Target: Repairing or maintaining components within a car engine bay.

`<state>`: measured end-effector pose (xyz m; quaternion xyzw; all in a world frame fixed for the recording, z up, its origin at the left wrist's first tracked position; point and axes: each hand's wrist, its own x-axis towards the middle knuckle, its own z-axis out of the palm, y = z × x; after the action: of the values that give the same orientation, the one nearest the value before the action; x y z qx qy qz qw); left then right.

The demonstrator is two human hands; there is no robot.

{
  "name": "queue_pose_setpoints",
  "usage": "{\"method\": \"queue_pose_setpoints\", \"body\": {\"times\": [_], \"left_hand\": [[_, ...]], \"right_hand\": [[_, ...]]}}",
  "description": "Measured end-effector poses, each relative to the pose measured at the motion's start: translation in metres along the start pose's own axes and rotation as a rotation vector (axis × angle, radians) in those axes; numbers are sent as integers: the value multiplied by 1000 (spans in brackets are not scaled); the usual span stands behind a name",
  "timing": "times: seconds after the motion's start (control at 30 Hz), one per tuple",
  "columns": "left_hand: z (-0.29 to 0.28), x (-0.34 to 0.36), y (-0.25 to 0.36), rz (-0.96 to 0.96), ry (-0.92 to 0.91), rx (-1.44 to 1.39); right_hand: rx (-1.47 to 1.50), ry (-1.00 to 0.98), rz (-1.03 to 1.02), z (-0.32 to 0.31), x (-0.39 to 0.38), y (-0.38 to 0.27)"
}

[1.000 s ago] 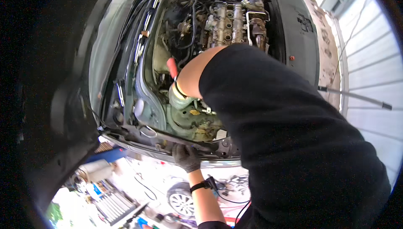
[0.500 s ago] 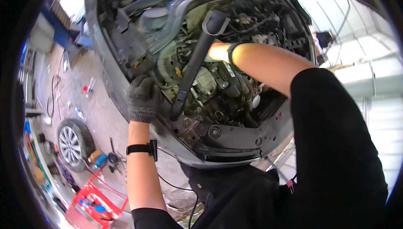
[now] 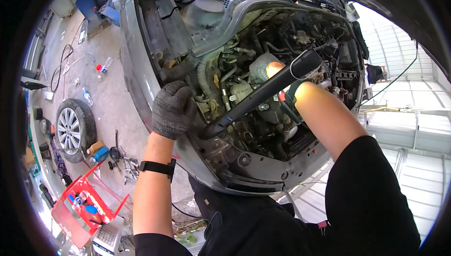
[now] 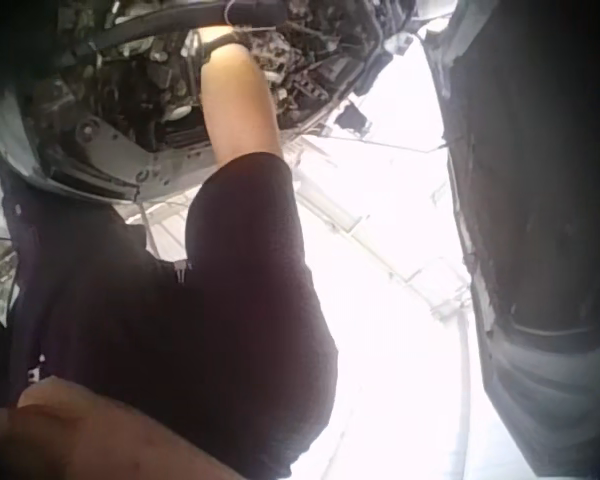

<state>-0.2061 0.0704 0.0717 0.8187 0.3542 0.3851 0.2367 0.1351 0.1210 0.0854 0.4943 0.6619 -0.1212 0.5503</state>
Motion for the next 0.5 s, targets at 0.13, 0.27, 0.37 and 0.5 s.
{"method": "queue_pose_setpoints", "body": {"times": [0.13,0.27,0.37,0.5], "left_hand": [[-9,-11,-2,-31,-5,-16],[-5,-6,-4,-7,-24,-37],[-5,-7,-8,8,16,-46],[-4,-1,-5,27,15,-63]], "right_hand": [[289,-13,146,-13,-14,-33],[-198,398,-341,-25,-45,-6],[-238,303,-296,-48,-36,-25],[-71,39,-333,-17,-3,4]]}}
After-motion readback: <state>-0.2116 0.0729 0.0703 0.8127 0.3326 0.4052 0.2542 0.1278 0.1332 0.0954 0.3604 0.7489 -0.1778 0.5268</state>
